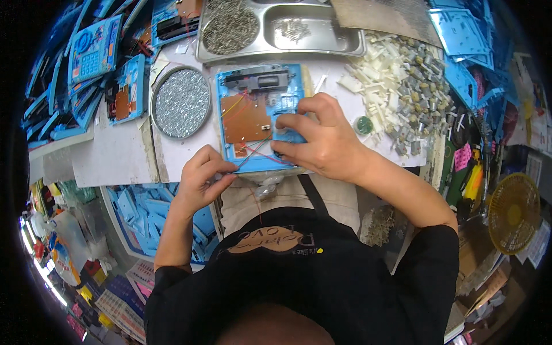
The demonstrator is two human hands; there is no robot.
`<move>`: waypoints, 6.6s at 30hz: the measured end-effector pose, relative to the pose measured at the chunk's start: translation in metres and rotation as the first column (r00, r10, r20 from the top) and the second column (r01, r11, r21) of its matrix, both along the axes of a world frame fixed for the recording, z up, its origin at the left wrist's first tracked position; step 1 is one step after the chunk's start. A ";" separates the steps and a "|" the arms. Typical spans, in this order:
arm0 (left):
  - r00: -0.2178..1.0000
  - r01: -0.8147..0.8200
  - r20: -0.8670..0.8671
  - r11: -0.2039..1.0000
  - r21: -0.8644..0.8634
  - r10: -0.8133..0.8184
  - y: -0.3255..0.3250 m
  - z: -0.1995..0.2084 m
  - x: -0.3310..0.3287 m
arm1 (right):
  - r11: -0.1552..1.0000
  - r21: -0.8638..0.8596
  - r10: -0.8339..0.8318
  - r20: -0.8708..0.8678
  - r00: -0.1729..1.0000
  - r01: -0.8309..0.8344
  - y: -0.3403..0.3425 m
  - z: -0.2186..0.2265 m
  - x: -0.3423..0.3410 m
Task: Assemble an electronic component by soldering wires and screwing on a blue plastic casing.
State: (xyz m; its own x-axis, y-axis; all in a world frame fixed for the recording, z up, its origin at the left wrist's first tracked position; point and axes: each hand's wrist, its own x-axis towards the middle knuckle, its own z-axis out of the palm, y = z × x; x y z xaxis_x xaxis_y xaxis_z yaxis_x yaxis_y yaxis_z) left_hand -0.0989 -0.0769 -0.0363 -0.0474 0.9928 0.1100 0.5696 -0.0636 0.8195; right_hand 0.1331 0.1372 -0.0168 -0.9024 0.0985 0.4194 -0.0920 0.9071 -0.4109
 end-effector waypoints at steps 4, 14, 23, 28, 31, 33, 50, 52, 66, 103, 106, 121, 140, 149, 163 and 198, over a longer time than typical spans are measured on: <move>1.000 0.007 -0.014 1.000 0.006 -0.007 0.001 0.004 0.002 | 0.982 -0.068 -0.169 0.111 0.979 0.177 0.032 0.014 0.013; 0.966 0.185 -0.166 0.980 -0.078 -0.196 0.086 0.087 -0.014 | 0.854 -0.003 -0.506 0.226 0.832 0.520 0.068 0.020 0.025; 0.634 0.069 -0.744 0.974 -0.215 -0.210 0.274 0.039 -0.003 | 0.683 -0.397 -0.643 0.073 0.763 0.613 0.041 0.050 0.057; 0.612 0.165 -0.754 0.971 -0.175 -0.240 0.282 0.024 -0.003 | 0.603 -0.512 -0.667 0.097 0.739 0.612 0.041 0.040 0.063; 0.709 0.193 -0.698 0.979 0.063 -0.095 0.261 0.044 -0.008 | 0.611 -0.582 -0.663 -0.006 0.749 0.537 0.039 0.044 0.055; 0.828 0.184 -0.555 0.973 0.141 -0.076 0.228 0.078 -0.002 | 0.526 -0.759 -0.654 -0.073 0.753 0.384 0.029 0.044 0.057; -0.056 0.000 0.929 0.930 -0.367 0.367 0.031 0.030 0.073 | 0.846 -0.523 -0.190 -0.115 0.975 0.103 -0.027 0.051 0.028; -0.008 -0.017 0.935 0.935 -0.354 0.354 0.030 0.029 0.074 | 0.890 -0.445 -0.175 -0.119 0.977 0.105 -0.030 0.051 0.028; 0.904 0.201 -0.395 0.978 0.058 -0.163 0.109 0.042 0.053 | 0.178 -0.980 -0.451 0.001 0.893 0.091 -0.022 0.004 0.091; 0.941 -0.334 0.051 0.893 0.300 0.335 0.088 0.004 0.039 | 0.893 -0.430 -0.150 -0.002 0.989 0.135 0.020 -0.018 0.004; 0.932 -0.359 0.043 0.899 0.251 0.360 0.088 0.008 0.043 | 0.933 -0.296 -0.172 0.139 0.975 0.206 0.015 -0.002 0.000; 0.941 -0.334 0.007 0.926 0.179 0.338 0.090 0.015 0.049 | 0.437 0.378 -0.898 0.238 0.371 0.816 0.094 0.016 0.132; 0.858 0.442 0.465 0.776 -0.450 -0.218 0.187 0.084 0.080 | 0.858 -0.389 -0.355 0.020 0.935 0.335 0.037 0.054 0.081; 0.961 0.261 0.009 0.895 -0.362 -0.276 0.304 0.076 0.080 | 0.123 -0.985 -0.676 0.009 0.737 0.124 0.021 0.024 0.109; 0.645 -0.087 -0.736 0.976 0.199 0.207 0.400 0.026 0.068 | -0.011 -1.000 -0.693 0.016 0.720 0.012 0.021 0.016 0.137; 0.842 -0.245 0.475 0.966 -0.081 0.254 0.054 0.029 0.096 | -0.062 -0.977 -0.104 0.209 0.972 0.204 -0.025 0.025 0.035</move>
